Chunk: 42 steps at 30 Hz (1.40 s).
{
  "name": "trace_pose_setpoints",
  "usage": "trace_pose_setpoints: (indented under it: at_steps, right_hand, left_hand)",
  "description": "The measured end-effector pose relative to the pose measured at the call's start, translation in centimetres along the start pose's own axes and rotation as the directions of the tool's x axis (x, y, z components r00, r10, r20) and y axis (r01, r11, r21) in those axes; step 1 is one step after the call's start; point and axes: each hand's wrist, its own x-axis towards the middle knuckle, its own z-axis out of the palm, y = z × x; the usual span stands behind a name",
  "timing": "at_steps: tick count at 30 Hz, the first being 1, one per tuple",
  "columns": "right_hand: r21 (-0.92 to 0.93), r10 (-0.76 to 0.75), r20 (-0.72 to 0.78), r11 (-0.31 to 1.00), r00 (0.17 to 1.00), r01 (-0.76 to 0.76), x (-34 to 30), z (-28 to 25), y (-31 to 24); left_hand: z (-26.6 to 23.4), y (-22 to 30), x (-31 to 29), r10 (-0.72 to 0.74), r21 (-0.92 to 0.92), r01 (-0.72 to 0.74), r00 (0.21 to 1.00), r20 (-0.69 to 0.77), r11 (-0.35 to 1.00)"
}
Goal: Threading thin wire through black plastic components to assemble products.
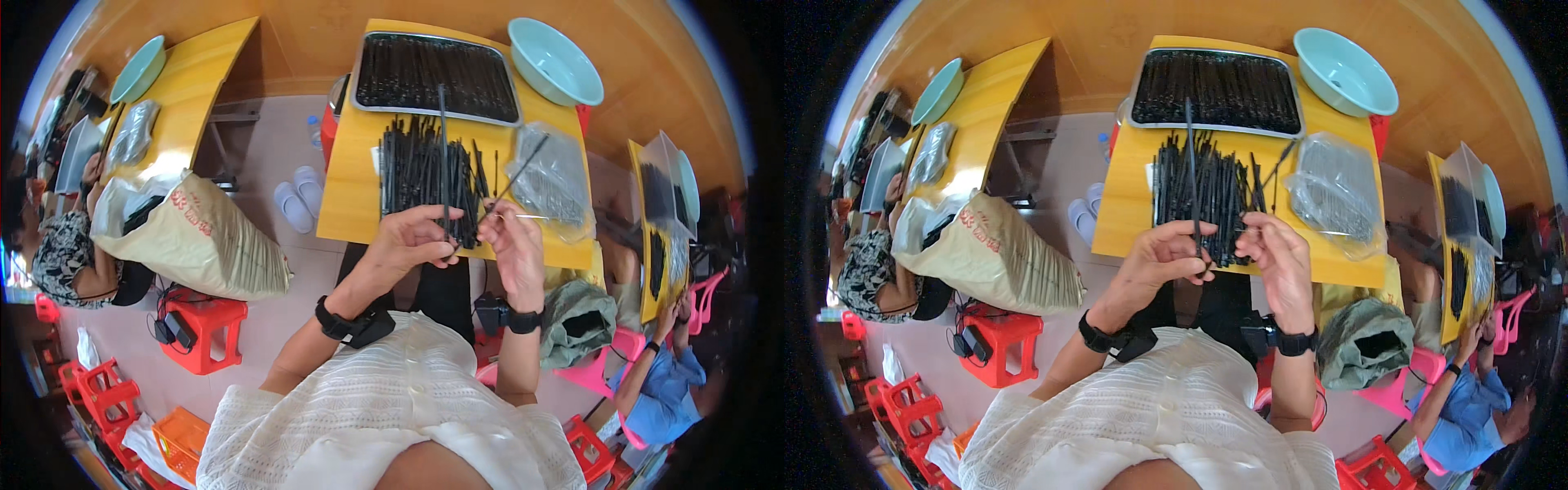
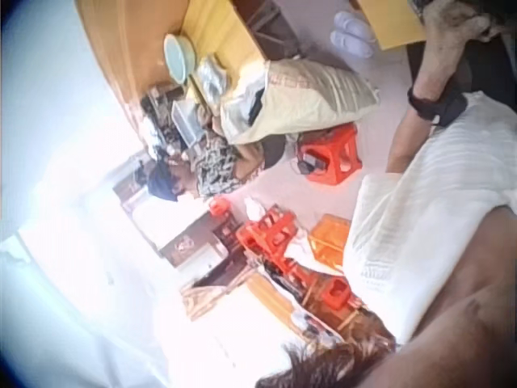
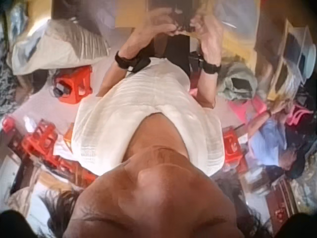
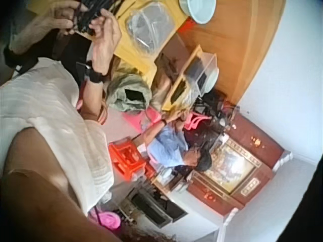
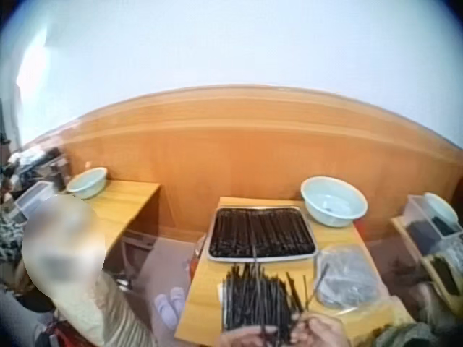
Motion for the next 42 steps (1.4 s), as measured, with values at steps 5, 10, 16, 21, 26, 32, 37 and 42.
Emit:
trace_pose_setpoints:
  at_steps: [5, 10, 16, 21, 26, 32, 37, 42]
  right_hand:
    - [0.070, -0.019, -0.004, 0.997, 1.000, 0.019, -0.2, -0.5, -0.2]
    - [0.147, 0.030, 0.079, 0.988, 0.996, -0.042, 0.4, 0.0, 0.7]
    - [0.151, 0.063, 0.173, 0.984, 0.983, -0.089, 0.2, 0.0, 1.5]
    - [0.129, 0.074, 0.218, 0.986, 0.973, -0.103, 0.1, 0.3, 1.1]
    - [0.148, 0.069, 0.253, 0.983, 0.965, -0.109, -0.2, 0.7, 1.0]
    - [0.143, 0.090, 0.300, 0.980, 0.950, -0.138, -0.2, 0.3, 1.2]
    - [0.168, 0.097, 0.319, 0.973, 0.943, -0.157, -0.3, 0.0, 1.4]
    - [0.158, 0.115, 0.288, 0.973, 0.951, -0.166, -0.5, 0.3, 1.3]
  left_hand:
    - [0.4, -0.4, 0.5, -0.021, -0.025, 0.021, 1.000, 0.021, 0.999]
    - [0.9, 0.0, 0.2, -0.031, 0.010, 0.032, 0.999, -0.016, 0.999]
    - [0.8, -0.3, 0.6, -0.033, 0.027, 0.033, 0.999, 0.005, 0.999]
    - [0.7, -0.2, 0.5, -0.038, -0.012, 0.038, 0.999, 0.009, 0.999]
    - [0.7, -0.2, 0.2, -0.031, 0.000, 0.031, 0.999, 0.023, 1.000]
    - [0.9, -0.1, 0.2, -0.029, 0.001, 0.029, 0.999, 0.044, 1.000]
    - [0.9, -0.1, 0.0, -0.024, 0.025, 0.023, 0.998, 0.054, 0.999]
    - [0.8, -0.2, -0.1, -0.019, 0.024, 0.017, 0.998, 0.052, 1.000]
